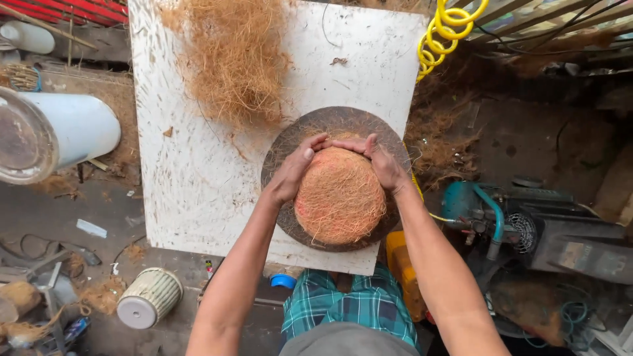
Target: The person shapes a straw hat on a wooden form, pressing and smoothing the crown and brim. They repeatedly pick up loose straw fibers and press them onto the hat surface to build up the weave.
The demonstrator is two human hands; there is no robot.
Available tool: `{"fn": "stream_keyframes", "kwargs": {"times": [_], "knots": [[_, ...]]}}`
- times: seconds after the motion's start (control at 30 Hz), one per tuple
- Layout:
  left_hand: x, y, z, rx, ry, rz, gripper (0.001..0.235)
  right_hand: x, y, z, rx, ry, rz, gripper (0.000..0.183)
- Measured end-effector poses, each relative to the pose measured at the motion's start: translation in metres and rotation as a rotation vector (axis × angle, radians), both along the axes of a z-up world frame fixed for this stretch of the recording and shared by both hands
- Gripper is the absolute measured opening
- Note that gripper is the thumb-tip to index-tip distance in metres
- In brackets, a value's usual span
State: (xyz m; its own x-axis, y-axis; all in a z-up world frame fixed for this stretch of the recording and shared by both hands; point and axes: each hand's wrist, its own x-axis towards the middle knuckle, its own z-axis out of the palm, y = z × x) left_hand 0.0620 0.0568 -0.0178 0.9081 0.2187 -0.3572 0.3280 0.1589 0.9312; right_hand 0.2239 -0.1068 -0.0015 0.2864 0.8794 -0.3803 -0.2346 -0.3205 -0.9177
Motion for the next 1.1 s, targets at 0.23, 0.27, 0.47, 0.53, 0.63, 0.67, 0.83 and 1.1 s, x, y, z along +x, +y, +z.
{"fn": "stream_keyframes", "kwargs": {"times": [0.23,0.27,0.47,0.53,0.63,0.67,0.83,1.1], "knots": [[0.008,0.009,0.018,0.166,-0.003,-0.044,0.062,0.009,-0.005,-0.031,-0.045,-0.013,0.031,0.095],[0.006,0.005,0.019,0.089,0.031,-0.072,0.07,0.009,-0.012,-0.037,-0.059,-0.051,0.05,0.092],[0.01,0.01,0.035,0.063,0.1,-0.115,0.084,0.009,-0.016,-0.046,-0.024,-0.064,0.053,0.094],[0.007,0.006,0.036,-0.017,0.084,-0.09,0.093,0.007,-0.02,-0.048,-0.029,-0.048,0.052,0.096],[0.007,0.006,0.031,-0.064,0.079,-0.061,0.107,0.01,-0.011,-0.05,-0.001,-0.067,0.078,0.098],[0.004,0.001,0.028,-0.027,0.049,-0.098,0.093,0.01,-0.014,-0.049,-0.001,-0.06,0.074,0.099],[-0.005,-0.001,0.032,-0.007,-0.026,-0.027,0.077,0.008,-0.031,-0.029,0.095,0.028,-0.144,0.102],[-0.014,-0.011,-0.02,-0.055,-0.194,-0.039,0.086,-0.015,-0.037,-0.035,0.133,-0.067,-0.11,0.101]]}}
